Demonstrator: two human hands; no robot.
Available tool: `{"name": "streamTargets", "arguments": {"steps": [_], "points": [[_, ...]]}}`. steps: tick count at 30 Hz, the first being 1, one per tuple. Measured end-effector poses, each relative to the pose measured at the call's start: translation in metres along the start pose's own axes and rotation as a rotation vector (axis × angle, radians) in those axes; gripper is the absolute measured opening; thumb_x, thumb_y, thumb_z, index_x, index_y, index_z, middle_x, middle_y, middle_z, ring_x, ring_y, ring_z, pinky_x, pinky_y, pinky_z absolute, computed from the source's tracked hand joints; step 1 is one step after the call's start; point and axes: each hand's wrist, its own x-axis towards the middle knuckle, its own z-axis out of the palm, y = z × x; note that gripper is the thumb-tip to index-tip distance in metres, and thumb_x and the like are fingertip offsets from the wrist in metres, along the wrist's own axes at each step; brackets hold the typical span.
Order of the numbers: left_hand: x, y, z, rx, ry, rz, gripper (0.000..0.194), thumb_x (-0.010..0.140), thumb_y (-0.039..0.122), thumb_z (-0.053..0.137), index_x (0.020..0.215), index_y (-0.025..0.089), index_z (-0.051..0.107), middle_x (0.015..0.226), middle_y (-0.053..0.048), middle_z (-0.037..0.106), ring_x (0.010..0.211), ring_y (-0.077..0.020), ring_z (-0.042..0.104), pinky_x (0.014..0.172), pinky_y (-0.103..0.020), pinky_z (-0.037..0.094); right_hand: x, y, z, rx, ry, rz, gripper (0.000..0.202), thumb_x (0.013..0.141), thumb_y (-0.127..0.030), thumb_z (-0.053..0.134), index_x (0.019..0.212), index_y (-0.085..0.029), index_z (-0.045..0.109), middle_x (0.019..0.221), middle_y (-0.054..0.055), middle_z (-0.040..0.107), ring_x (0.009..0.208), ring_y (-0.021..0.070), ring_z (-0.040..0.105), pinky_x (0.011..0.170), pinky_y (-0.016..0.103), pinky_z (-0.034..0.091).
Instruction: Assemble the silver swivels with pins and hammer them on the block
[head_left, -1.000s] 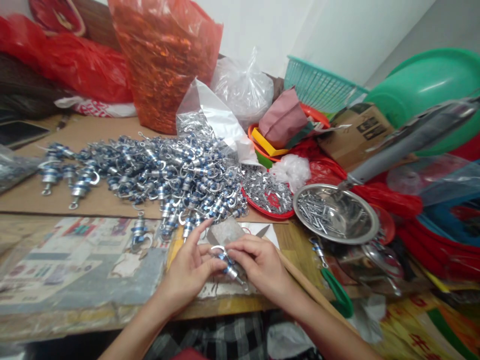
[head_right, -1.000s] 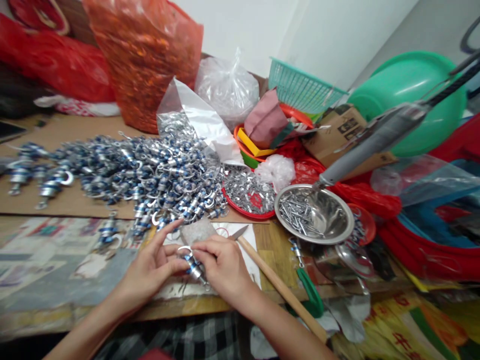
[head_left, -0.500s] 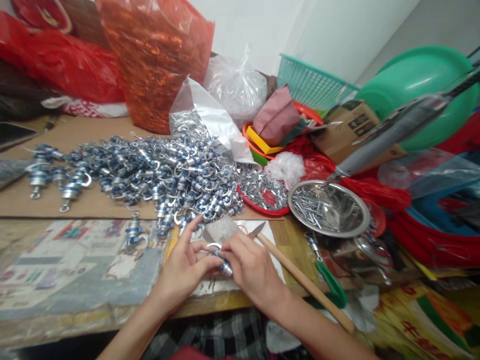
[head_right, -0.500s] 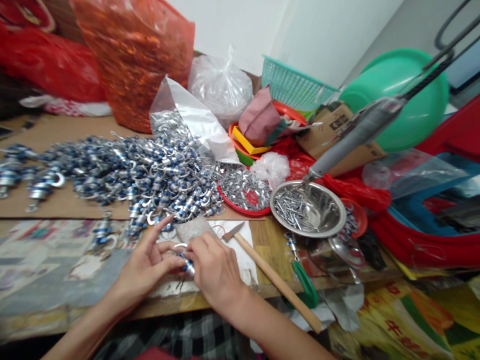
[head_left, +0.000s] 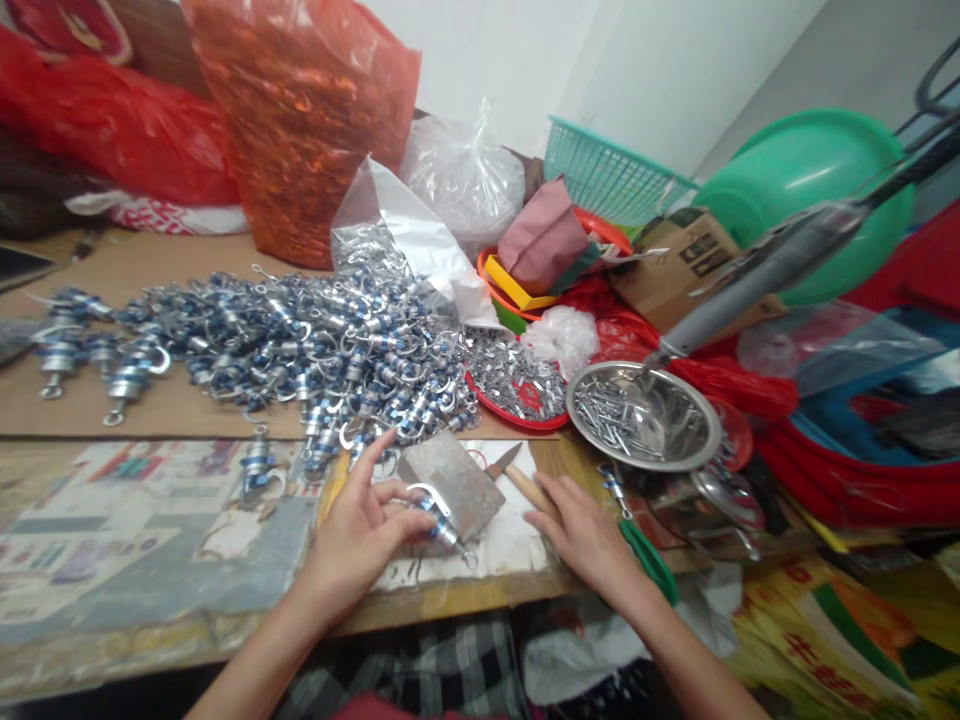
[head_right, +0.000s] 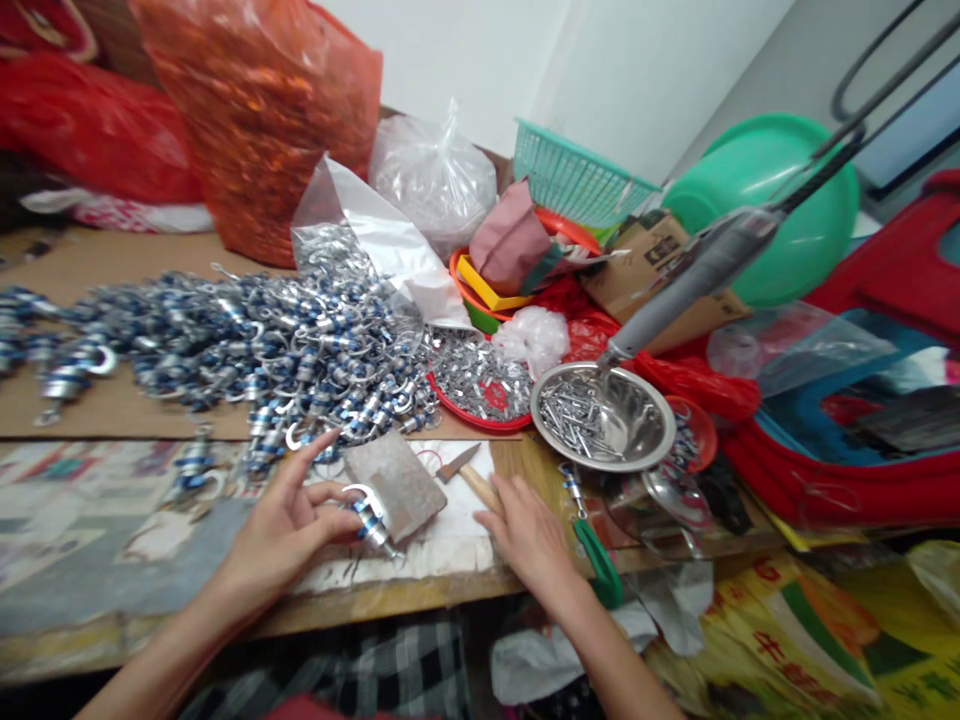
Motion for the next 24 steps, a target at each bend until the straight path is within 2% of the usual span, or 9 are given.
{"name": "streamTargets", "arguments": {"steps": [2, 5, 7, 11, 15, 18, 19, 22, 24], "points": [[0.000, -0.001, 0.000, 0.001, 0.012, 0.007, 0.093, 0.058, 0.013, 0.072, 0.134, 0.027, 0.020, 0.066, 0.005, 0.063, 0.055, -0.0149, 0.064, 0.059, -0.035, 0.056, -0.007, 0.005, 0.001, 0.012, -0.075, 0.023, 0.025, 0.082, -0.029, 0.048, 0.101, -0.016, 0.057, 0.086, 0.007, 0.060, 0.079, 0.0211, 0.060, 0.069, 0.032, 0.047], [0.000, -0.001, 0.000, 0.002, 0.013, 0.014, 0.093, 0.057, 0.012, 0.072, 0.133, 0.027, 0.021, 0.065, 0.005, 0.063, 0.055, -0.0144, 0.063, 0.058, -0.034, 0.056, -0.013, -0.010, -0.010, 0.129, 0.019, 0.001, 0.020, 0.082, -0.027, 0.048, 0.098, -0.017, 0.055, 0.089, 0.007, 0.061, 0.079, 0.0189, 0.060, 0.069, 0.029, 0.048], [0.001, -0.001, 0.001, 0.004, 0.019, 0.017, 0.093, 0.057, 0.011, 0.072, 0.134, 0.026, 0.021, 0.064, 0.005, 0.063, 0.055, -0.0142, 0.063, 0.057, -0.033, 0.056, -0.016, -0.029, -0.023, 0.203, 0.099, -0.098, 0.023, 0.084, -0.024, 0.048, 0.105, -0.018, 0.053, 0.094, 0.007, 0.061, 0.084, 0.0186, 0.060, 0.071, 0.028, 0.048], [0.001, -0.001, 0.002, 0.002, 0.036, 0.019, 0.095, 0.056, 0.011, 0.072, 0.134, 0.024, 0.020, 0.063, 0.005, 0.063, 0.054, -0.0153, 0.063, 0.056, -0.036, 0.057, -0.023, -0.059, -0.044, 0.272, 0.092, -0.339, 0.043, 0.086, -0.016, 0.047, 0.128, -0.023, 0.040, 0.100, 0.005, 0.062, 0.088, 0.0158, 0.060, 0.073, 0.023, 0.048], [0.000, -0.001, 0.002, -0.003, 0.036, 0.032, 0.095, 0.056, 0.011, 0.071, 0.134, 0.023, 0.020, 0.063, 0.005, 0.064, 0.054, -0.0148, 0.063, 0.055, -0.034, 0.056, -0.026, -0.066, -0.039, 0.252, 0.169, -0.408, 0.052, 0.085, -0.008, 0.044, 0.133, -0.027, 0.035, 0.095, 0.005, 0.061, 0.080, 0.0147, 0.060, 0.068, 0.023, 0.049], [0.001, -0.002, 0.002, 0.002, 0.042, 0.037, 0.094, 0.056, 0.011, 0.071, 0.134, 0.023, 0.020, 0.062, 0.005, 0.063, 0.053, -0.0141, 0.062, 0.055, -0.032, 0.056, -0.025, -0.067, -0.033, 0.074, 0.033, -0.404, 0.049, 0.085, -0.007, 0.039, 0.131, -0.023, 0.039, 0.081, 0.005, 0.061, 0.064, 0.0150, 0.059, 0.056, 0.025, 0.049], [0.001, -0.001, 0.002, 0.004, 0.050, 0.037, 0.095, 0.056, 0.011, 0.072, 0.134, 0.023, 0.021, 0.061, 0.006, 0.062, 0.053, -0.0138, 0.062, 0.054, -0.031, 0.056, -0.024, -0.067, -0.033, 0.037, 0.015, -0.405, 0.049, 0.085, -0.007, 0.038, 0.131, -0.023, 0.040, 0.080, 0.005, 0.061, 0.063, 0.0153, 0.059, 0.055, 0.025, 0.049], [0.001, -0.001, 0.003, 0.000, 0.055, 0.030, 0.096, 0.055, 0.011, 0.072, 0.135, 0.022, 0.020, 0.060, 0.006, 0.063, 0.051, -0.0134, 0.061, 0.053, -0.031, 0.056, -0.024, -0.071, -0.035, 0.035, 0.073, -0.410, 0.048, 0.085, -0.008, 0.037, 0.131, -0.022, 0.039, 0.086, 0.007, 0.062, 0.071, 0.0167, 0.060, 0.061, 0.027, 0.050], [0.001, -0.001, 0.003, 0.003, 0.050, 0.024, 0.097, 0.055, 0.011, 0.072, 0.135, 0.023, 0.019, 0.060, 0.006, 0.063, 0.051, -0.0136, 0.061, 0.052, -0.030, 0.056, -0.022, -0.073, -0.034, 0.058, 0.047, -0.403, 0.047, 0.087, -0.009, 0.036, 0.131, -0.023, 0.039, 0.085, 0.007, 0.063, 0.070, 0.0162, 0.060, 0.060, 0.026, 0.050]]}}
